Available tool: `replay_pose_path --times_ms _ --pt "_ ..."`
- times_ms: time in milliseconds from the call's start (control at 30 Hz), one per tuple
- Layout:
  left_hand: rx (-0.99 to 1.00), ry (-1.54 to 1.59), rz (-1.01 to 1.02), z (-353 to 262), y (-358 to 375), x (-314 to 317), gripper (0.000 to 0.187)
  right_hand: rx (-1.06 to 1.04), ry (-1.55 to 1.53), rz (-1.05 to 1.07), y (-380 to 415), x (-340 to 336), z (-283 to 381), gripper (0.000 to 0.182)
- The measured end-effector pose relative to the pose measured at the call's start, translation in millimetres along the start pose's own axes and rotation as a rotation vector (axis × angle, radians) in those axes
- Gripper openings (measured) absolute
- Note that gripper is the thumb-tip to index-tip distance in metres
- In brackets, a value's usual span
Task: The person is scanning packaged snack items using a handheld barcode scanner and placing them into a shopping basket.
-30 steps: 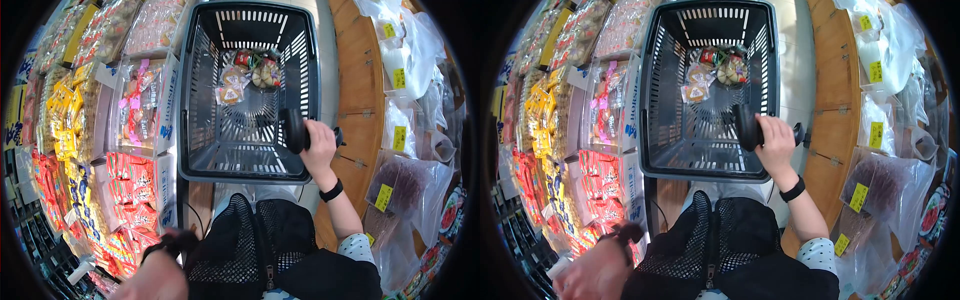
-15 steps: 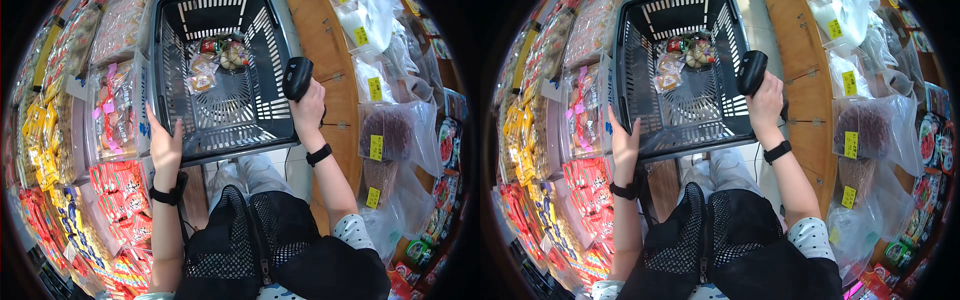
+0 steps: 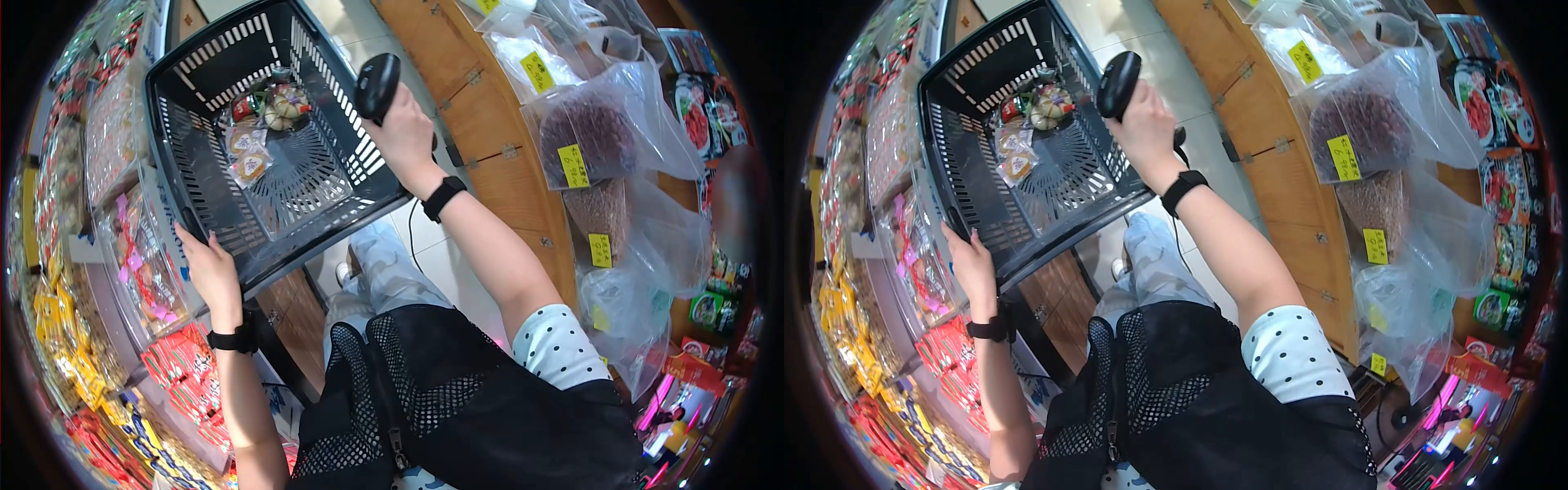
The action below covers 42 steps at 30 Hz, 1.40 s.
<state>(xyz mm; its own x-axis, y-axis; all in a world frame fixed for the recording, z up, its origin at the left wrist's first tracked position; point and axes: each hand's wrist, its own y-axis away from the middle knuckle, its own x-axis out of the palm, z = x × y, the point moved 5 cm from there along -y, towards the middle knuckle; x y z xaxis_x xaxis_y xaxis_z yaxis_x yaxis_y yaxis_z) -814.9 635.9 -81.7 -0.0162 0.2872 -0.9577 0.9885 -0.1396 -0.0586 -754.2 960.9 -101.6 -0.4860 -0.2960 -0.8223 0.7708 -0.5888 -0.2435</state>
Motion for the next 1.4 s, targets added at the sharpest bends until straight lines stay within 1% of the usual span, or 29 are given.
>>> replay_pose_path --times_ms 67,133,233,267,333,367,400,467,500,533,600,667,733,800,833,933,967,1000,1133,1167,1200,1267,1333,1400 --pt "-0.039 -0.086 0.014 0.4 -11.7 1.6 0.058 0.002 -0.02 0.006 -7.4 3.0 1.9 0.058" --pt "0.01 -0.093 -0.006 1.9 -23.4 6.2 0.057 -0.041 0.021 -0.041 -18.9 11.8 1.5 0.057" --pt "-0.024 -0.154 -0.032 -2.7 -35.1 12.6 0.058 -0.148 0.067 -0.126 -30.7 21.2 1.4 0.055" --pt "-0.018 -0.15 -0.029 -5.8 -40.4 13.3 0.058 -0.143 0.074 -0.128 -36.8 21.7 1.0 0.055" --pt "-0.029 -0.123 0.004 -8.2 -49.1 16.0 0.058 -0.105 0.069 -0.038 -49.4 25.8 -1.4 0.063" --pt "0.005 -0.142 -0.048 -13.7 -52.5 15.6 0.058 -0.116 0.091 -0.05 -55.7 25.9 -2.4 0.061" --pt "-0.004 -0.148 -0.049 -13.9 -56.5 17.3 0.058 -0.121 0.084 -0.043 -60.8 28.1 -3.3 0.061" --pt "0.032 -0.094 -0.035 -16.8 -68.5 16.6 0.057 -0.152 0.085 -0.07 -70.7 29.4 -2.6 0.059" --pt "-0.013 -0.08 0.012 -22.9 -71.2 12.8 0.057 -0.164 0.051 -0.1 -73.2 29.2 -1.1 0.056" --pt "-0.028 -0.092 0.004 -17.0 -72.7 14.7 0.057 -0.147 0.045 -0.063 -73.2 34.1 -0.2 0.054" --pt "0.015 0.027 0.002 -7.8 -85.7 22.0 0.058 -0.127 -0.005 -0.035 -79.4 28.5 4.9 0.051" --pt "0.033 0.048 -0.039 -7.1 -92.5 22.9 0.059 -0.087 -0.052 0.004 -87.0 29.3 8.6 0.051" --pt "-0.02 0.008 -0.014 -11.8 -96.3 17.3 0.06 -0.053 -0.07 -0.019 -91.2 34.1 11.1 0.053" --pt "-0.07 -0.266 0.066 -21.0 -100.4 12.1 0.062 -0.077 -0.101 -0.056 -92.1 38.5 13.9 0.055" --pt "-0.02 -0.336 0.001 -16.2 -104.9 16.0 0.063 -0.096 -0.102 -0.063 -91.9 38.0 16.1 0.055" --pt "-0.043 -0.375 0.0 -13.7 -117.7 15.3 0.061 -0.041 -0.038 0.014 -94.5 39.0 24.0 0.056" --pt "-0.017 -0.382 -0.069 -14.1 -119.1 14.8 0.06 -0.039 -0.008 -0.007 -96.1 42.2 24.7 0.057" --pt "-0.003 -0.368 -0.097 -14.2 -117.7 14.8 0.058 -0.047 0.001 -0.01 -93.4 43.7 26.3 0.057" --pt "-0.062 -0.301 -0.089 -12.9 -115.3 19.3 0.057 -0.098 0.004 -0.031 -94.3 44.9 29.2 0.057" --pt "-0.048 -0.313 -0.108 -14.6 -116.5 18.8 0.057 -0.11 -0.008 -0.085 -94.6 43.4 30.7 0.055" --pt "-0.052 -0.315 -0.117 -14.4 -117.5 18.0 0.057 -0.117 -0.015 -0.088 -95.3 43.1 30.7 0.055" --pt "-0.047 -0.319 -0.074 -14.3 -119.2 20.7 0.057 -0.086 -0.002 -0.021 -97.9 46.6 28.3 0.056" --pt "-0.039 -0.327 -0.078 -14.6 -119.6 21.6 0.057 -0.092 0.013 -0.021 -98.9 48.1 28.8 0.056" --pt "-0.028 -0.31 -0.115 -16.0 -120.0 22.1 0.057 -0.121 0.018 -0.086 -99.3 46.6 29.1 0.053"
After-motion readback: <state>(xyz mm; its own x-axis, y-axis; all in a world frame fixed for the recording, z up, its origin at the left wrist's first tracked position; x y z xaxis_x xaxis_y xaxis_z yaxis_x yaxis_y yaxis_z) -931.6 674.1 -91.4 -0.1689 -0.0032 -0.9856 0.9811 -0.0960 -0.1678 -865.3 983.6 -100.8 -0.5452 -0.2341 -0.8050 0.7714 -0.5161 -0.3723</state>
